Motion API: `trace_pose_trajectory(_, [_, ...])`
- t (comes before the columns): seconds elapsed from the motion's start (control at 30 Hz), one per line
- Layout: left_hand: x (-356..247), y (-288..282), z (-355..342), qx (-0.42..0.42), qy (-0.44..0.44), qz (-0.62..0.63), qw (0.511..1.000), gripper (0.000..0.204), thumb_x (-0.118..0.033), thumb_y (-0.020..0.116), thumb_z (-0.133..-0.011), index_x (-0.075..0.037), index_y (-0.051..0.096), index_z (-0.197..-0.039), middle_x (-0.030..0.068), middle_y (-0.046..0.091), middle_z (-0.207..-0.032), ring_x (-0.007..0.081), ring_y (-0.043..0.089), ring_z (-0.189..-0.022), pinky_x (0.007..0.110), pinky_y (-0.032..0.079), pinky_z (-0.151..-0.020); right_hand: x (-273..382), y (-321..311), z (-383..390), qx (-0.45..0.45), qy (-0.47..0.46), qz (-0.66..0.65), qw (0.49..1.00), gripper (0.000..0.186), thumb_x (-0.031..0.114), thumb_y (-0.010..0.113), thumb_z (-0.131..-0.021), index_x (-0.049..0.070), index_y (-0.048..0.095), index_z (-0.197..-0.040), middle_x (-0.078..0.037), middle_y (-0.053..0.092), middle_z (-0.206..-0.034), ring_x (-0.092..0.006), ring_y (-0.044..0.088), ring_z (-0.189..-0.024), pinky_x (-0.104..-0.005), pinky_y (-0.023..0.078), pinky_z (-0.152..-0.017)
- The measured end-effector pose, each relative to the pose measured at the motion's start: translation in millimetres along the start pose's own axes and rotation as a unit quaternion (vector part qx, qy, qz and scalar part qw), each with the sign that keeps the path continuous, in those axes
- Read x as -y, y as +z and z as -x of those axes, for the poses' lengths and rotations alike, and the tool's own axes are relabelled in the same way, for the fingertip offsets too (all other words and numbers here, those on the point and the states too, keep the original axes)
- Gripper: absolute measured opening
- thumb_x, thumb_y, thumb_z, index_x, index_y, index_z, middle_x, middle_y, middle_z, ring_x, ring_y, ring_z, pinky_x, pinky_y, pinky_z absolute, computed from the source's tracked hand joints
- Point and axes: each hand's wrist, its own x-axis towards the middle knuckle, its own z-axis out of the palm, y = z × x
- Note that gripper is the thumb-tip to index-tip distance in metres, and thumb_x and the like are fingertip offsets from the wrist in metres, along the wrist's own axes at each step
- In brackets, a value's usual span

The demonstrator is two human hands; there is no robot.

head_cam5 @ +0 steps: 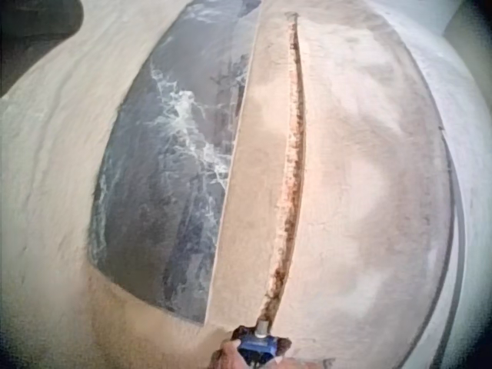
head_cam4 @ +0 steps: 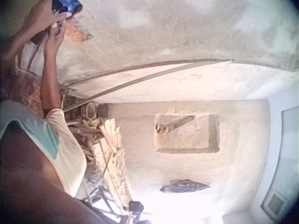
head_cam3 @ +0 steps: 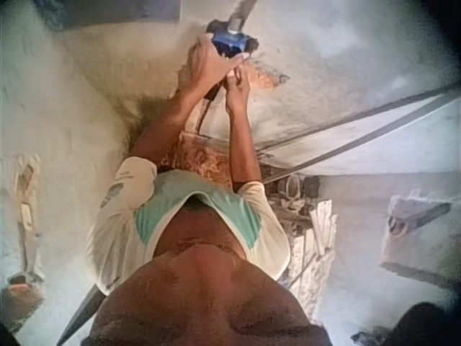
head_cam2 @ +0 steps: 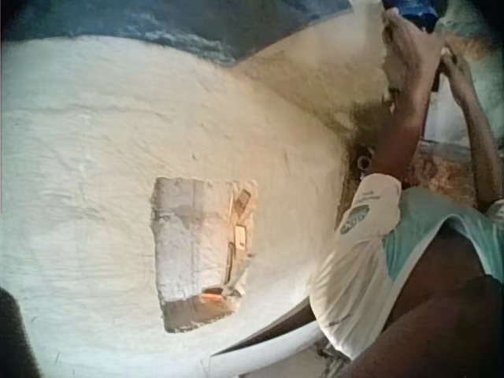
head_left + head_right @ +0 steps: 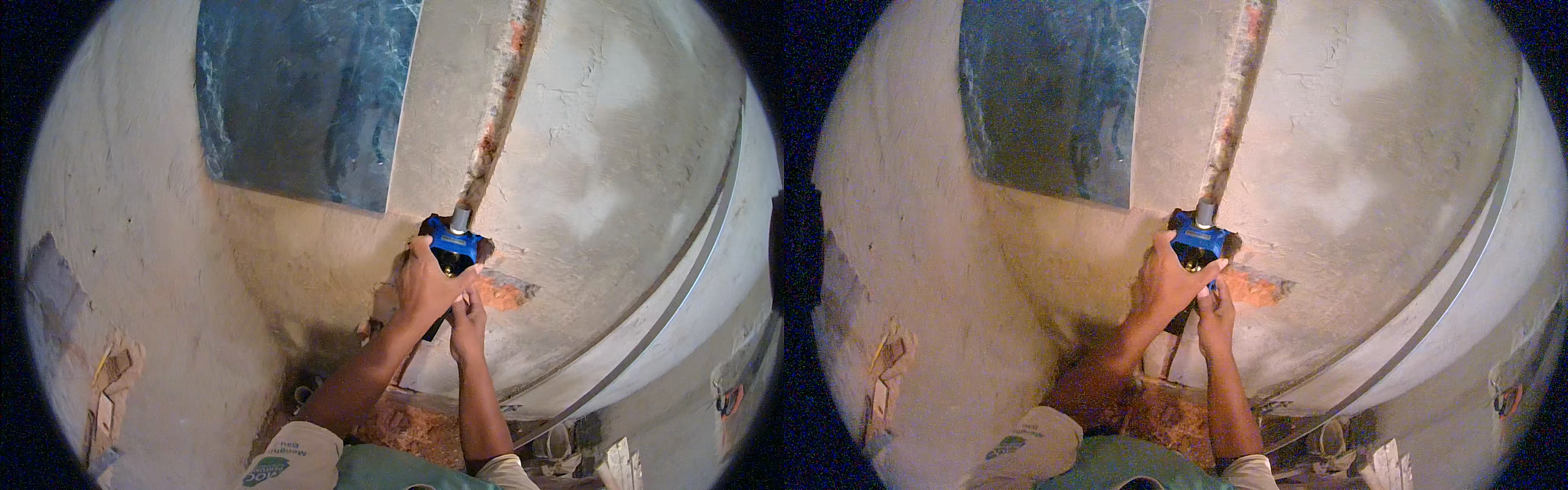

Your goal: The person chisels a vertical channel in a concrete wall with a hammer and a chisel, then fits a blue fixture box into the opening and positions it against the exposed pipes.

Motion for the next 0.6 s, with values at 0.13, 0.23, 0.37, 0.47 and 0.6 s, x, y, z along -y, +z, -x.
trace_pose_trajectory(0.13, [1, -4, -1, 0.050, -0.047, 0.018, 0.997, 0.083, -0.045, 0.074, -0.057, 0.004, 0.035, -0.112, 0.0272, 0.051, -0.099, 0.0382, 0.053, -0.091, 0.042, 0.043, -0.078, 4, -2, -10, 0.021, 0.023, 0.028, 0.999, 0.050, 0.023, 0.053, -0.085, 0.001, 0.036, -0.127, -0.010, 0.053, -0.104, -0.0145, 0.051, -0.089, -0.0258, 0.044, -0.073])
trace_pose_trajectory(0.23, [1, 1, 1, 0.051, -0.056, 0.021, 0.997, 0.083, -0.044, 0.074, -0.057, 0.003, 0.034, -0.112, 0.0264, 0.052, -0.098, 0.0387, 0.053, -0.090, 0.043, 0.043, -0.077, 4, -5, -9, 0.022, 0.045, 0.038, 0.998, 0.047, 0.023, 0.053, -0.085, 0.001, 0.039, -0.125, -0.008, 0.054, -0.102, -0.0127, 0.051, -0.086, -0.0247, 0.044, -0.070])
trace_pose_trajectory(0.37, [-3, -7, 1, 0.089, -0.040, 0.055, 0.994, 0.091, -0.043, 0.074, -0.057, 0.005, 0.028, -0.119, 0.0265, 0.048, -0.106, 0.0363, 0.049, -0.100, 0.039, 0.040, -0.084, 2, -15, -17, 0.040, 0.029, 0.063, 0.997, 0.032, 0.021, 0.049, -0.087, 0.004, 0.046, -0.115, -0.004, 0.054, -0.091, -0.0116, 0.055, -0.072, -0.0241, 0.047, -0.061])
trace_pose_trajectory(0.47, [37, 0, 4, 0.060, 0.017, 0.314, 0.948, 0.076, -0.025, 0.071, -0.067, 0.004, 0.029, -0.123, 0.0220, 0.037, -0.124, 0.0279, 0.037, -0.116, 0.036, 0.031, -0.097, 15, -7, -16, 0.019, 0.067, 0.029, 0.997, 0.030, 0.023, 0.049, -0.087, 0.005, 0.048, -0.111, -0.003, 0.055, -0.091, -0.0116, 0.055, -0.075, -0.0248, 0.047, -0.062])
trace_pose_trajectory(0.6, [85, 21, 43, -0.042, -0.072, 0.353, 0.932, 0.041, -0.013, 0.061, -0.077, 0.003, 0.045, -0.111, 0.0171, 0.052, -0.109, 0.0234, 0.051, -0.100, 0.033, 0.039, -0.088, 10, 4, -12, 0.007, 0.059, -0.070, 0.996, 0.037, 0.022, 0.051, -0.086, 0.002, 0.045, -0.117, -0.008, 0.054, -0.100, -0.0153, 0.054, -0.083, -0.0265, 0.047, -0.067])
